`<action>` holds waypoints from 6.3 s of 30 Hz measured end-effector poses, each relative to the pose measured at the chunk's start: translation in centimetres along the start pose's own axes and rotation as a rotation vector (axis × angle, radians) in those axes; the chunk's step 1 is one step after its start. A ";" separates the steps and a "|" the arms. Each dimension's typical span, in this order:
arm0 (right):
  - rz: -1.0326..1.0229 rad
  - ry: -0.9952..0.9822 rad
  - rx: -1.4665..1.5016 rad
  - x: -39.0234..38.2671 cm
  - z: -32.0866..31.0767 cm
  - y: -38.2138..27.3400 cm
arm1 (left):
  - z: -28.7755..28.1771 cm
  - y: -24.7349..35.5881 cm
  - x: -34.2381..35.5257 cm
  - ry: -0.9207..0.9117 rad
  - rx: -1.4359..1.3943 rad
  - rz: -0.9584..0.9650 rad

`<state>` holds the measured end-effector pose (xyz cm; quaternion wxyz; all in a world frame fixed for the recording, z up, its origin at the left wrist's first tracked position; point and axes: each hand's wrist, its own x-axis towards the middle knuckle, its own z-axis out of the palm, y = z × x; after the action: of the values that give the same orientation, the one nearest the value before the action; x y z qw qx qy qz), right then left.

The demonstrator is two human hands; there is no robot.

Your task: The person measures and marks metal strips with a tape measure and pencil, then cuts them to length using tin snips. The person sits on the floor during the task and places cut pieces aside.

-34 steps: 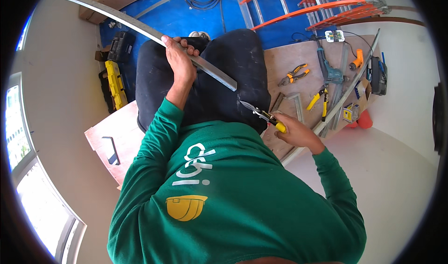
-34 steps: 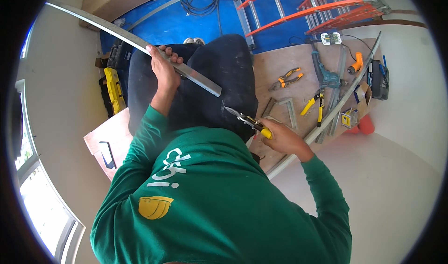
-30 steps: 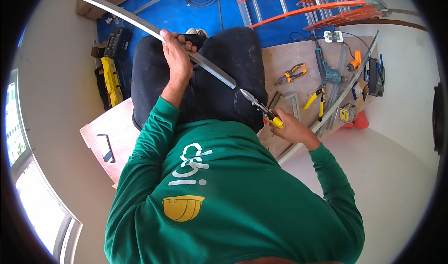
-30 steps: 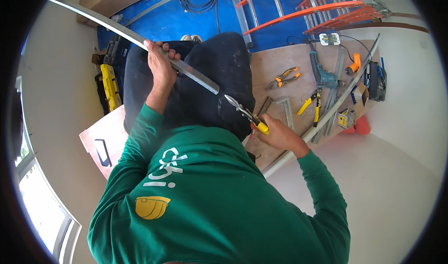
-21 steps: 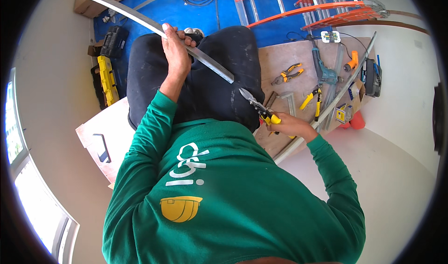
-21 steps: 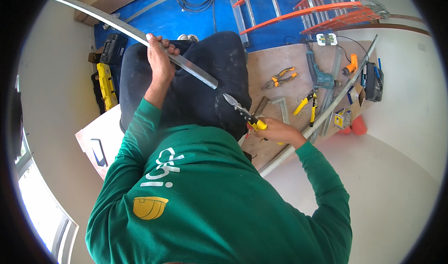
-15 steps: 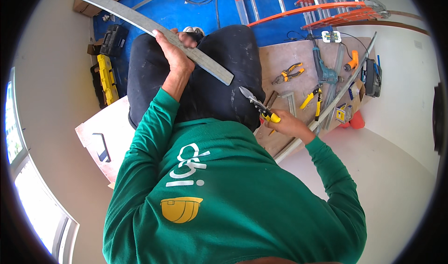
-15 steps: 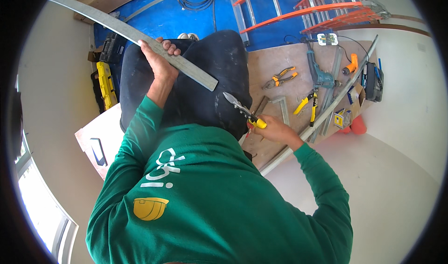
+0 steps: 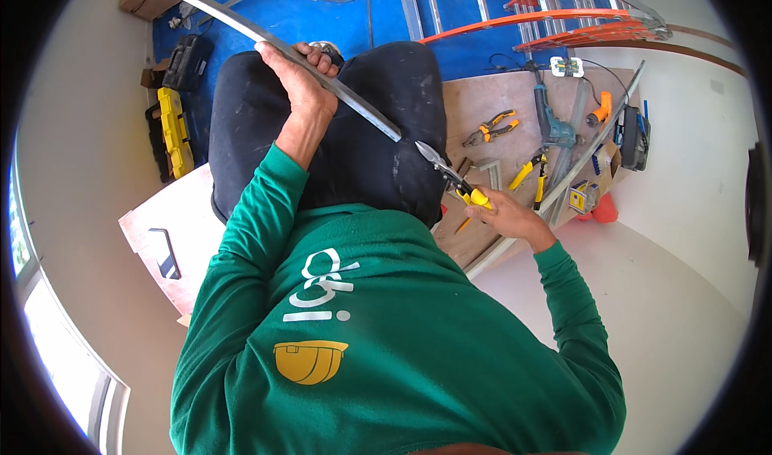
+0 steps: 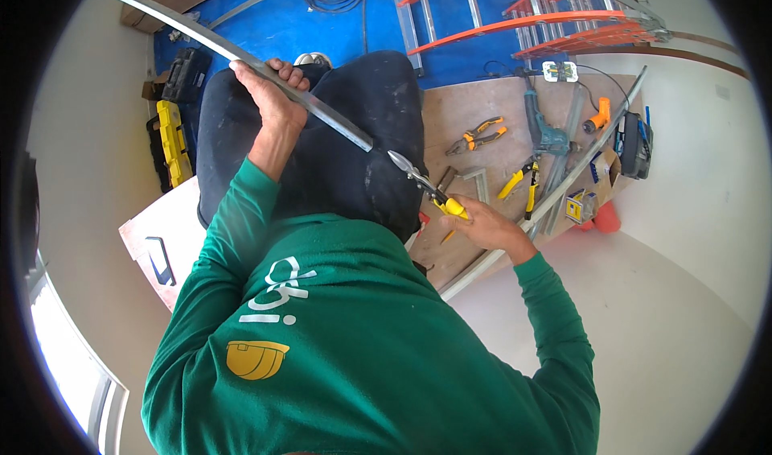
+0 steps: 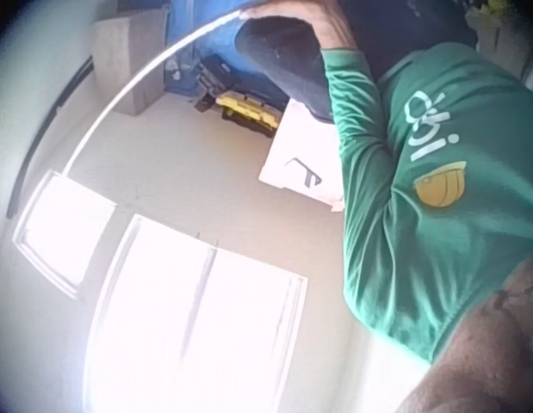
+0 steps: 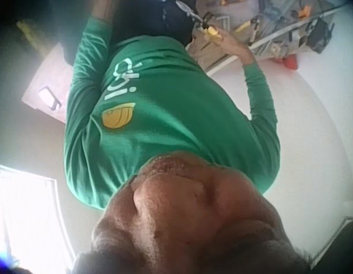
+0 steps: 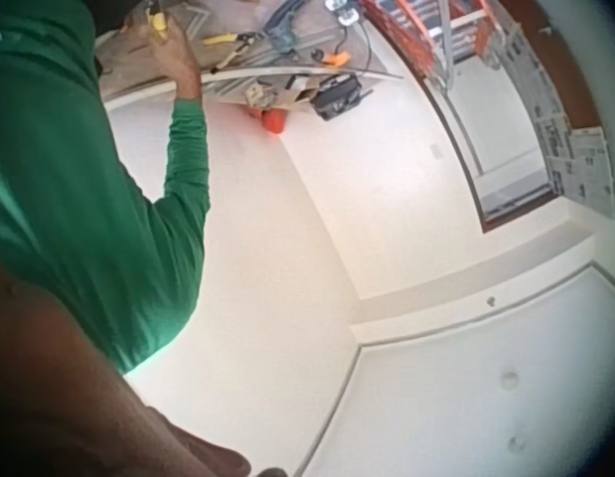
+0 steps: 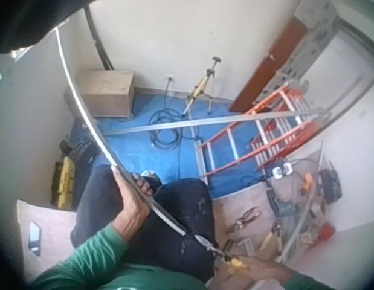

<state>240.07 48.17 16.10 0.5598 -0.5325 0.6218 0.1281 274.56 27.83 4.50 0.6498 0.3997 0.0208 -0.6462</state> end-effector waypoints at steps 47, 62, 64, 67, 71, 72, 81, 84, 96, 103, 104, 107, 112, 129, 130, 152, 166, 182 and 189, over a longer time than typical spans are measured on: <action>-0.358 0.164 -0.090 3.0 0.9 -0.8 | 2.0 2.5 -2.2 0.049 0.078 0.019; -0.349 0.087 -0.142 3.8 0.3 -1.3 | 2.1 3.1 -2.2 0.066 0.075 0.059; -0.335 0.069 -0.136 3.9 0.3 -1.3 | 2.1 3.2 -2.2 0.064 0.076 0.055; -0.302 0.064 -0.121 3.8 0.4 -1.5 | 2.1 3.3 -2.2 0.061 0.073 0.041; -0.257 0.013 -0.075 3.7 0.7 -1.6 | 2.0 3.2 -2.3 0.044 0.057 0.037; -0.248 -0.011 -0.064 3.7 0.7 -1.6 | 2.0 3.2 -2.3 0.038 0.052 0.035; -0.227 0.029 -0.075 4.3 1.0 -1.8 | 1.9 3.1 -2.1 0.047 0.056 0.034; -0.281 0.070 -0.069 4.5 1.1 -1.9 | 1.9 3.0 -2.0 0.032 0.043 0.027; -0.279 0.020 0.025 5.9 2.3 -0.9 | 1.5 2.7 -1.3 0.023 0.047 0.033; -0.266 0.045 0.008 7.4 3.0 -0.5 | -1.0 2.6 0.1 0.015 -0.148 -0.101; -0.255 0.027 0.034 7.5 3.0 -0.6 | -0.8 2.3 0.2 0.149 -0.081 -0.050; -0.219 0.021 0.087 7.6 2.9 -1.1 | -0.7 2.7 0.0 -0.039 0.071 0.043; -0.216 0.094 0.011 6.5 2.9 -2.9 | 0.3 3.1 -0.4 0.022 0.110 0.066; -0.172 0.188 0.120 5.7 5.8 -4.2 | 0.1 3.1 0.0 -0.004 0.061 0.049; -0.184 0.203 0.087 5.7 5.7 -4.3 | -0.1 3.2 -0.1 -0.011 0.069 0.052; -0.200 -0.251 -0.188 1.5 -0.2 -7.5 | -5.5 10.2 -1.0 -0.768 -0.368 -0.134; -0.239 -0.306 -0.077 3.5 1.4 -8.7 | -5.5 10.4 -0.4 -0.819 -0.429 -0.143; -0.262 -0.311 -0.068 3.6 1.1 -9.4 | -5.2 9.9 0.0 -0.827 -0.419 -0.121; -0.305 -0.296 -0.049 3.9 1.3 -9.0 | -5.2 9.7 0.4 -0.837 -0.416 -0.122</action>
<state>248.86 43.54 16.35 0.6449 -0.6092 0.4418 0.1337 285.54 28.90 5.54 0.6294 -0.0356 -0.0905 -0.7709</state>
